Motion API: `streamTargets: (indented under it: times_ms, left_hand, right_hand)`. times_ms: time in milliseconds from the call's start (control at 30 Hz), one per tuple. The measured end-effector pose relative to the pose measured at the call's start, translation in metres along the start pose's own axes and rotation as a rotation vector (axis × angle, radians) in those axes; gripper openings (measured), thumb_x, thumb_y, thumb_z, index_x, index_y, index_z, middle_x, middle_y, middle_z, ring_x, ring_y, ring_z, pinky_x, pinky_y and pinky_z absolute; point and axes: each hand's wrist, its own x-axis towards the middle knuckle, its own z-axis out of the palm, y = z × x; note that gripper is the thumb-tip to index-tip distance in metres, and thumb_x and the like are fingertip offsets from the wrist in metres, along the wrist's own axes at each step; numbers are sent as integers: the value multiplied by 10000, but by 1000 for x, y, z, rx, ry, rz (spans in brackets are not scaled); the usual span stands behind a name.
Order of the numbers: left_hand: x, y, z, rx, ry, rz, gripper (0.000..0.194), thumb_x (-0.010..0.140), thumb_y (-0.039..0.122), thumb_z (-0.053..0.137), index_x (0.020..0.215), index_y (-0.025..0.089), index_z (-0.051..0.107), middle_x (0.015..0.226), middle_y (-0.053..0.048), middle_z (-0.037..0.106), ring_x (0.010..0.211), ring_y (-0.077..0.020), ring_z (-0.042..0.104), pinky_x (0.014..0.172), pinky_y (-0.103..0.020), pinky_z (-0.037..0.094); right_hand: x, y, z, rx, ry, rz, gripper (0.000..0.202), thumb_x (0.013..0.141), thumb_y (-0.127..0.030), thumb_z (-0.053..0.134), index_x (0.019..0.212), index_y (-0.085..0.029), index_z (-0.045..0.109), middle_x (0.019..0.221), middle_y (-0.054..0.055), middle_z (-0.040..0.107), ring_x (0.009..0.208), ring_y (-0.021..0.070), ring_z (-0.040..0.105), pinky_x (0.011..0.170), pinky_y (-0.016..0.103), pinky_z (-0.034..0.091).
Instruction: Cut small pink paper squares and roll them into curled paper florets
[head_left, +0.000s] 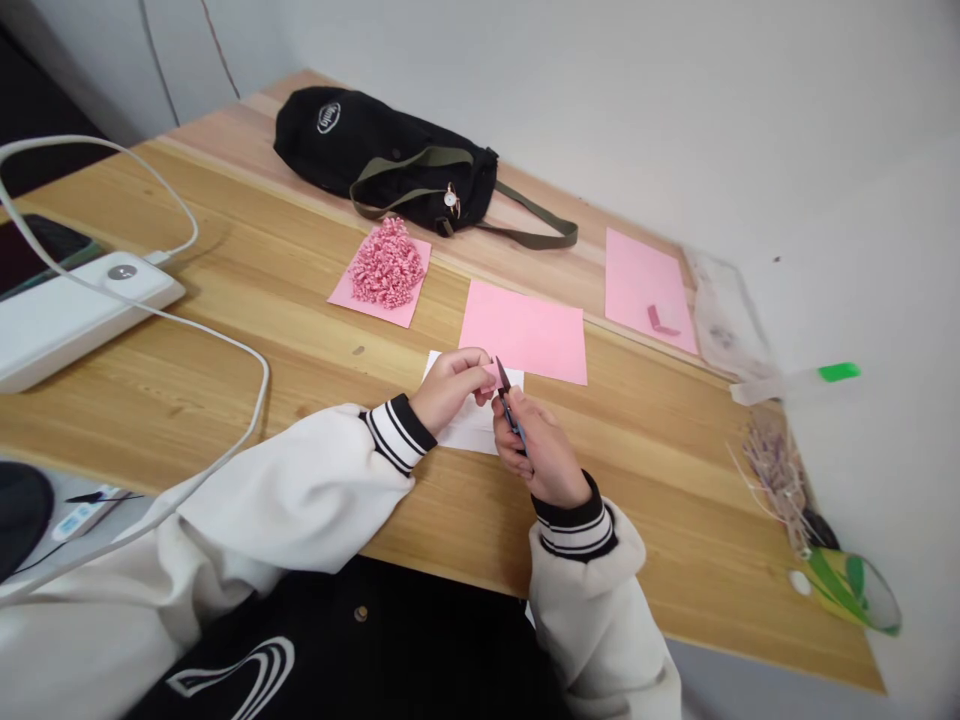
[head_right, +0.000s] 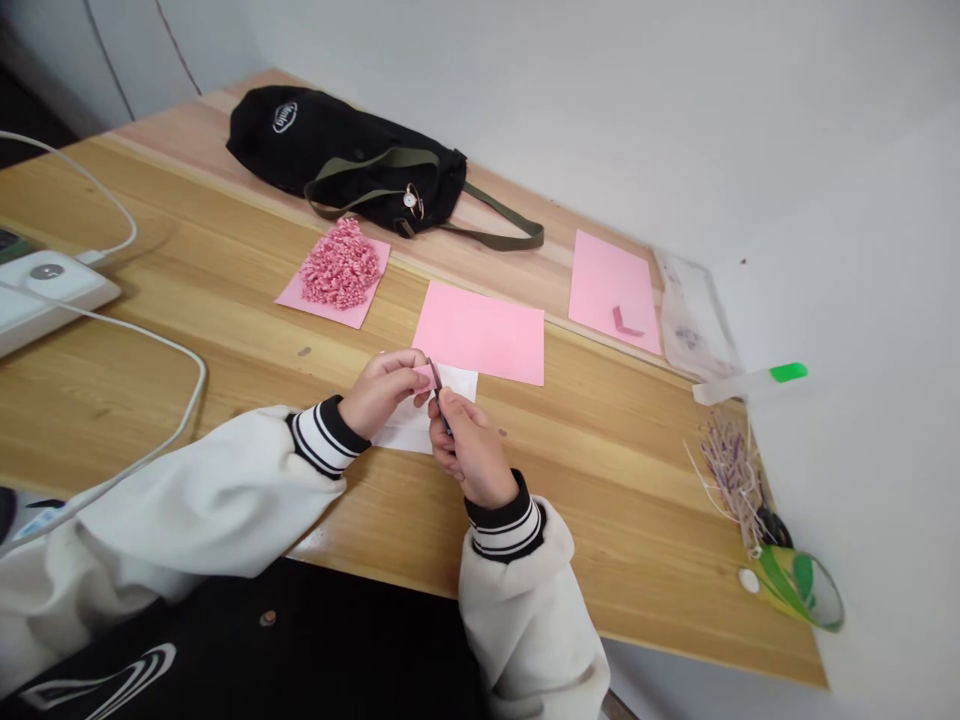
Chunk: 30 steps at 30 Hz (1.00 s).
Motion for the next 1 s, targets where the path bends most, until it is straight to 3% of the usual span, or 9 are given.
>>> streamTargets:
  times_ms: [533,800,1000]
  left_hand:
    - [-1,-2,-1,-4,-11,8,119,607,169,535,503,147,484,452,41,467,434,-72,441,482,-222,325]
    - [1,2,-2,-19,73,25,111,587,158,533,490,145,480,470,35,454,445,-69,420,486,-226,318]
    - [0,4,-1,-56,57,3,97,565,144,520,478,143,478,454,39,442,439,-68,418,483,-225,315]
  right_hand:
    - [0,-1,1,-5,7,-1,337,813,-514,437,717,-191,428,434,-117,267,281,6,157,264,132,107]
    - [-3,-2,0,-6,-31,-1,355,797,-536,446,737,-186,440,439,-117,266,295,7,157,273,131,109]
    - [-2,-2,0,3,-24,-8,358,801,-535,442,742,-182,451,441,-115,274,300,6,145,273,134,111]
